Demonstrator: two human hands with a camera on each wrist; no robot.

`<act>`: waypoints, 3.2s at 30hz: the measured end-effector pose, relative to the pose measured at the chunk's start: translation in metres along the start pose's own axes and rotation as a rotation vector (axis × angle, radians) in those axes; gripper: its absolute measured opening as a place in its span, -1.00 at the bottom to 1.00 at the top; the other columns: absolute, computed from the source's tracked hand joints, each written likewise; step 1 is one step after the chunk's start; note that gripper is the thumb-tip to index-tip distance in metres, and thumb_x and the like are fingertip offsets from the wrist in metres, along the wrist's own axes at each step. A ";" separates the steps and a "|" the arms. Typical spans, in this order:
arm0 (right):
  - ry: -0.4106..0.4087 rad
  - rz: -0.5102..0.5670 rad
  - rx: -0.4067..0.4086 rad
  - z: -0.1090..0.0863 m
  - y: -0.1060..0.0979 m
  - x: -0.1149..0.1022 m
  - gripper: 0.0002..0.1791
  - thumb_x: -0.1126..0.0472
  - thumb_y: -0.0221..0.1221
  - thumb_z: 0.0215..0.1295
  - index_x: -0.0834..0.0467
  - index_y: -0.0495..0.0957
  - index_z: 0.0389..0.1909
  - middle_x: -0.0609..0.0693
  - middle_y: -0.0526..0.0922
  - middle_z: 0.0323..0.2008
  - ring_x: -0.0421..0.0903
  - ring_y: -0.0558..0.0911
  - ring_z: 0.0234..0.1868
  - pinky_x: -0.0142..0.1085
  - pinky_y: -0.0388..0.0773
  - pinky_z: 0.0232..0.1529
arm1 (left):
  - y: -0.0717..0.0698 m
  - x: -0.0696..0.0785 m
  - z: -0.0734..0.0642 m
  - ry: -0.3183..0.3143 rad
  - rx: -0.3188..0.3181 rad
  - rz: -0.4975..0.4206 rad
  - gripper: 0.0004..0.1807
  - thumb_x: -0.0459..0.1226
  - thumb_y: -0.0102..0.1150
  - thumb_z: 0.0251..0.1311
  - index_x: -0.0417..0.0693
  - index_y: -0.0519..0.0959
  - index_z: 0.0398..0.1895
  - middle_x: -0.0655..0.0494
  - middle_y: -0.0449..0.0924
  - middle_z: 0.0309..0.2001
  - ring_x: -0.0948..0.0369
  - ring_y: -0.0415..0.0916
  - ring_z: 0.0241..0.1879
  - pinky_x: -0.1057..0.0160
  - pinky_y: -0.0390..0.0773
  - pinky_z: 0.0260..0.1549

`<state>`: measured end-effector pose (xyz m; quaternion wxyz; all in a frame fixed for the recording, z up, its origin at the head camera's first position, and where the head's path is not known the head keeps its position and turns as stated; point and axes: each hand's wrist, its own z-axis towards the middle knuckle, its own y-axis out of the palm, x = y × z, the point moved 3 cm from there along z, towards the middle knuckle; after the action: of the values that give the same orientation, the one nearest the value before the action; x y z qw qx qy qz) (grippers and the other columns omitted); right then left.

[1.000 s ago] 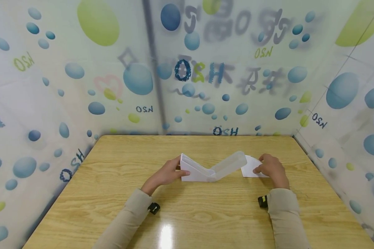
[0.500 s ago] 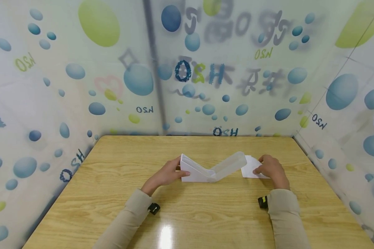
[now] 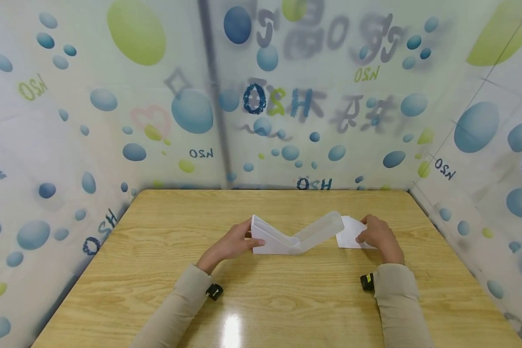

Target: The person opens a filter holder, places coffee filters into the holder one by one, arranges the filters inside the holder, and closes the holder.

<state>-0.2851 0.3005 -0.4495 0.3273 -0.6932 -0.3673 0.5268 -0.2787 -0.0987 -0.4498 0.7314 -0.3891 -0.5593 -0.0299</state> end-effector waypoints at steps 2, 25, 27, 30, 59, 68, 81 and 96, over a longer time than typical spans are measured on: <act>0.005 0.005 0.001 0.000 0.000 -0.001 -0.30 0.34 0.36 0.23 0.54 0.32 0.32 0.54 0.45 0.27 0.37 0.52 0.16 0.22 0.50 0.21 | 0.000 0.000 0.000 0.003 -0.001 0.001 -0.65 -0.29 0.22 0.45 -0.15 0.46 0.23 -0.16 0.65 0.13 -0.04 0.68 0.05 0.09 0.75 -0.14; -0.016 -0.016 0.036 -0.004 -0.009 0.000 -0.51 0.36 0.01 0.40 0.55 0.34 0.27 0.55 0.48 0.21 0.38 0.55 0.09 0.17 0.56 0.05 | 0.001 -0.005 0.001 -0.006 -0.005 -0.020 -0.66 -0.30 0.21 0.45 -0.15 0.46 0.21 -0.18 0.65 0.13 -0.07 0.68 0.06 0.04 0.76 -0.21; -0.016 -0.016 0.033 -0.004 -0.009 0.000 -0.50 0.37 -0.04 0.40 0.54 0.32 0.30 0.55 0.46 0.23 0.38 0.54 0.09 0.16 0.56 0.04 | 0.001 -0.005 0.001 -0.008 -0.004 -0.020 -0.66 -0.30 0.21 0.46 -0.14 0.46 0.21 -0.17 0.65 0.13 -0.07 0.68 0.06 0.03 0.76 -0.21; -0.019 -0.019 0.036 -0.003 -0.008 0.001 -0.49 0.37 -0.07 0.41 0.54 0.31 0.32 0.56 0.45 0.24 0.39 0.54 0.10 0.16 0.56 0.03 | 0.001 -0.005 0.001 -0.006 -0.005 -0.021 -0.66 -0.30 0.21 0.45 -0.14 0.46 0.21 -0.18 0.65 0.13 -0.09 0.68 0.07 0.03 0.76 -0.19; -0.085 0.043 0.204 -0.015 -0.032 -0.012 -0.50 0.31 -0.02 0.43 0.54 0.34 0.28 0.58 0.48 0.21 0.39 0.58 0.03 0.17 0.60 -0.03 | 0.001 -0.003 0.001 0.002 -0.006 -0.011 -0.65 -0.30 0.21 0.45 -0.14 0.45 0.22 -0.18 0.64 0.14 -0.08 0.68 0.07 0.07 0.76 -0.19; -0.104 0.039 0.256 -0.020 -0.039 -0.019 -0.54 0.30 -0.01 0.42 0.50 0.38 0.23 0.54 0.52 0.16 0.38 0.58 -0.01 0.17 0.60 -0.07 | 0.001 -0.001 0.000 0.009 -0.008 -0.012 -0.65 -0.31 0.20 0.46 -0.15 0.45 0.22 -0.18 0.64 0.14 -0.07 0.67 0.07 0.07 0.76 -0.18; -0.114 0.046 0.279 -0.026 -0.045 -0.027 -0.54 0.30 0.00 0.49 0.50 0.34 0.27 0.56 0.48 0.20 0.44 0.55 0.08 0.22 0.58 -0.03 | 0.001 -0.004 0.001 0.011 -0.001 -0.008 -0.66 -0.30 0.22 0.45 -0.15 0.45 0.21 -0.17 0.64 0.14 -0.06 0.67 0.06 0.09 0.75 -0.17; -0.138 0.087 0.335 -0.036 -0.053 -0.040 -0.57 0.29 0.00 0.53 0.47 0.36 0.28 0.53 0.48 0.22 0.40 0.54 0.08 0.23 0.55 0.01 | 0.001 -0.002 0.001 0.012 -0.003 0.012 -0.66 -0.30 0.21 0.45 -0.13 0.45 0.21 -0.14 0.65 0.12 -0.05 0.67 0.07 0.13 0.74 -0.13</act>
<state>-0.2664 0.2912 -0.3767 0.3892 -0.6065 -0.2654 0.6405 -0.2801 -0.0986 -0.4520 0.7344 -0.3934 -0.5524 -0.0285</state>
